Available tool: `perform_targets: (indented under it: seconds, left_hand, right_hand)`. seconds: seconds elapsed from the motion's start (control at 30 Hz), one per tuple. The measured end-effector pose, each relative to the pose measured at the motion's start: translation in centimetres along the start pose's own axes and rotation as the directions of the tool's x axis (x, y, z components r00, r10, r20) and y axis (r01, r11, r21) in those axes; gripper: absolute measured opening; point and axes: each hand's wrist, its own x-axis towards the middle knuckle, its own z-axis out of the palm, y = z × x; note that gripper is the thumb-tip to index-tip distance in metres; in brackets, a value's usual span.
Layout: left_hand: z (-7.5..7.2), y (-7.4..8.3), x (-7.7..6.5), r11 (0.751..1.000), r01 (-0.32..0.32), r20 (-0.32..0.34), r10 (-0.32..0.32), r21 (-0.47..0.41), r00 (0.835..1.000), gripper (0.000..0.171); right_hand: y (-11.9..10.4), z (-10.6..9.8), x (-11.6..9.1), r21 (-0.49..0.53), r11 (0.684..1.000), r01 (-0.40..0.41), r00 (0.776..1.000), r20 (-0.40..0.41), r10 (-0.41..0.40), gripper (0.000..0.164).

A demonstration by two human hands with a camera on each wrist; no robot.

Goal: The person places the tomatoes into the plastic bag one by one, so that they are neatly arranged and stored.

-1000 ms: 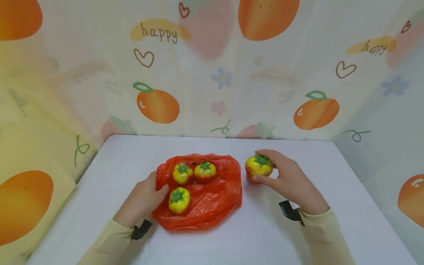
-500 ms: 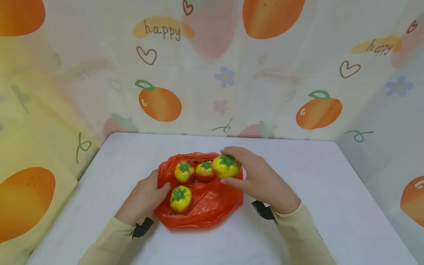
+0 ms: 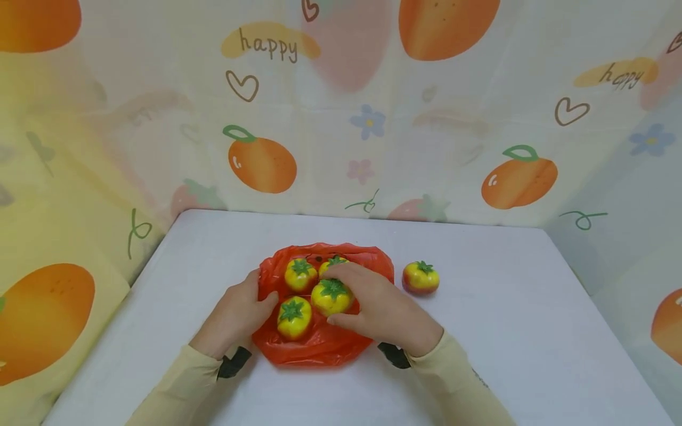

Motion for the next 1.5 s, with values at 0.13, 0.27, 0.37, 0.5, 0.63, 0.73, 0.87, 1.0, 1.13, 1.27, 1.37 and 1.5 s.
perform_targets:
  seconds: [0.13, 0.27, 0.37, 0.5, 0.63, 0.73, 0.87, 1.0, 1.13, 1.27, 1.37, 1.5]
  left_hand:
    - [0.0, -0.1, 0.1, 1.000, -0.013, -0.001, 0.013, 0.007, 1.000, 0.078]
    - [0.0, -0.3, 0.2, 1.000, -0.011, 0.002, 0.011, 0.012, 1.000, 0.078]
    - [0.0, -0.3, 0.2, 1.000, -0.009, 0.001, 0.009, 0.018, 1.000, 0.078]
    - [0.0, -0.3, 0.2, 1.000, -0.013, -0.003, 0.014, 0.021, 1.000, 0.078]
    - [0.0, -0.4, 0.2, 1.000, -0.012, -0.001, 0.012, 0.012, 1.000, 0.078]
    - [0.0, -0.3, 0.2, 1.000, -0.014, 0.000, 0.014, 0.010, 1.000, 0.078]
    - [0.0, -0.3, 0.2, 1.000, -0.021, -0.002, 0.021, 0.013, 1.000, 0.077]
    - [0.0, -0.3, 0.2, 1.000, -0.027, -0.006, 0.027, 0.016, 1.000, 0.076]
    - [0.0, -0.2, 0.2, 1.000, -0.014, -0.002, 0.014, 0.008, 1.000, 0.077]
    - [0.0, 0.0, 0.2, 1.000, -0.005, -0.002, 0.005, 0.008, 1.000, 0.078]
    - [0.1, 0.0, 0.2, 1.000, -0.010, -0.002, 0.010, 0.006, 1.000, 0.078]
    - [0.2, 0.0, 0.3, 1.000, -0.013, -0.002, 0.013, 0.003, 1.000, 0.078]
  right_hand:
    - [0.4, 1.0, 0.1, -0.005, 1.000, -0.023, 0.999, 0.048, 0.023, 0.062]
    - [0.8, 1.9, 0.2, -0.036, 0.999, -0.030, 0.997, 0.075, 0.033, 0.056]
    - [1.0, 2.4, 0.3, -0.054, 0.998, -0.034, 0.995, 0.095, 0.039, 0.053]
    - [1.1, 3.1, 0.3, -0.079, 0.996, -0.034, 0.991, 0.126, 0.043, 0.053]
    - [1.1, 3.5, 0.4, -0.104, 0.994, -0.031, 0.989, 0.141, 0.046, 0.053]
    - [1.1, 3.7, 0.4, -0.112, 0.993, -0.033, 0.988, 0.147, 0.050, 0.053]
    - [1.1, 3.9, 0.4, -0.128, 0.991, -0.043, 0.983, 0.169, 0.064, 0.057]
    - [1.1, 4.1, 0.5, -0.145, 0.989, -0.044, 0.981, 0.183, 0.070, 0.059]
    - [1.3, 4.4, 0.5, -0.156, 0.986, -0.051, 0.979, 0.189, 0.080, 0.061]
    - [1.5, 4.7, 0.5, -0.164, 0.985, -0.051, 0.977, 0.195, 0.083, 0.061]
    - [1.6, 4.8, 0.5, -0.166, 0.985, -0.048, 0.978, 0.193, 0.081, 0.062]
    - [1.6, 4.9, 0.5, -0.169, 0.984, -0.062, 0.976, 0.195, 0.095, 0.065]
